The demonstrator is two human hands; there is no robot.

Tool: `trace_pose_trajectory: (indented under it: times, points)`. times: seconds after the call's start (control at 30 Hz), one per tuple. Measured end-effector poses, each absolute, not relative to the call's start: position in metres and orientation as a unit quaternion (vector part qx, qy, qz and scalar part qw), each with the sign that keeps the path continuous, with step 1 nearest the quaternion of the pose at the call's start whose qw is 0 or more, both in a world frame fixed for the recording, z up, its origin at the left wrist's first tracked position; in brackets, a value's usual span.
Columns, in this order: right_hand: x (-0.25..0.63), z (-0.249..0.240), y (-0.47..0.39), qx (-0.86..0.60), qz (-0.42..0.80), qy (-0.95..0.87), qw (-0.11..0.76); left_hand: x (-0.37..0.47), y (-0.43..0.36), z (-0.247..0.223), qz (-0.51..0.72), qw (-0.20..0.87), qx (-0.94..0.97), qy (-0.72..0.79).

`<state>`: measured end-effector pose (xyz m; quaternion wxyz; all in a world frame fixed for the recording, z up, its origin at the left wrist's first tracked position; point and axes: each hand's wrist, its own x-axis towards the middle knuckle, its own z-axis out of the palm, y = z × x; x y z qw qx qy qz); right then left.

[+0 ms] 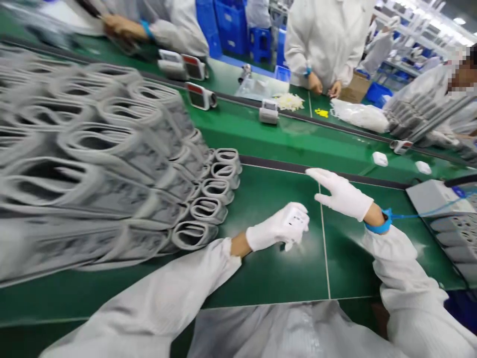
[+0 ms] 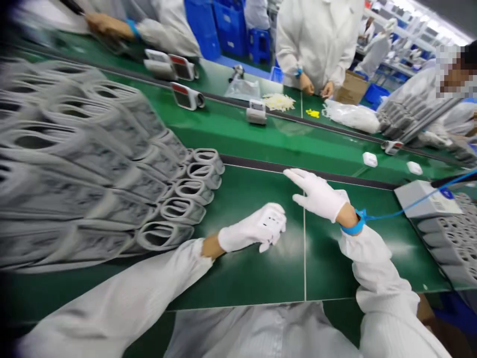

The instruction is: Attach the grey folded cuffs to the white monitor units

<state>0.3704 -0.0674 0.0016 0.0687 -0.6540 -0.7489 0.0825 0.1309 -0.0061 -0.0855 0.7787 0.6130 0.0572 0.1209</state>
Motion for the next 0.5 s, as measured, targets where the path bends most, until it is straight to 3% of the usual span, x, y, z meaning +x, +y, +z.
trace_pose_trajectory:
  times: [0.17,0.3,0.37,0.5]
  points:
    - [0.284,-0.04,0.048,-0.508,0.101,-0.817,0.254,0.122,-0.024,-0.079,0.231,0.438,0.867,-0.056]
    - [0.243,-0.086,0.109,-0.477,0.086,-0.828,0.284,0.103,-0.026,-0.078,0.285,0.227,0.929,-0.057]
    - [0.235,-0.097,0.12,-0.491,0.068,-0.819,0.288,0.097,-0.02,-0.081,0.314,0.19,0.93,-0.011]
    - [0.241,-0.097,0.121,-0.491,0.022,-0.83,0.262,0.094,-0.009,-0.094,0.326,0.227,0.912,0.101]
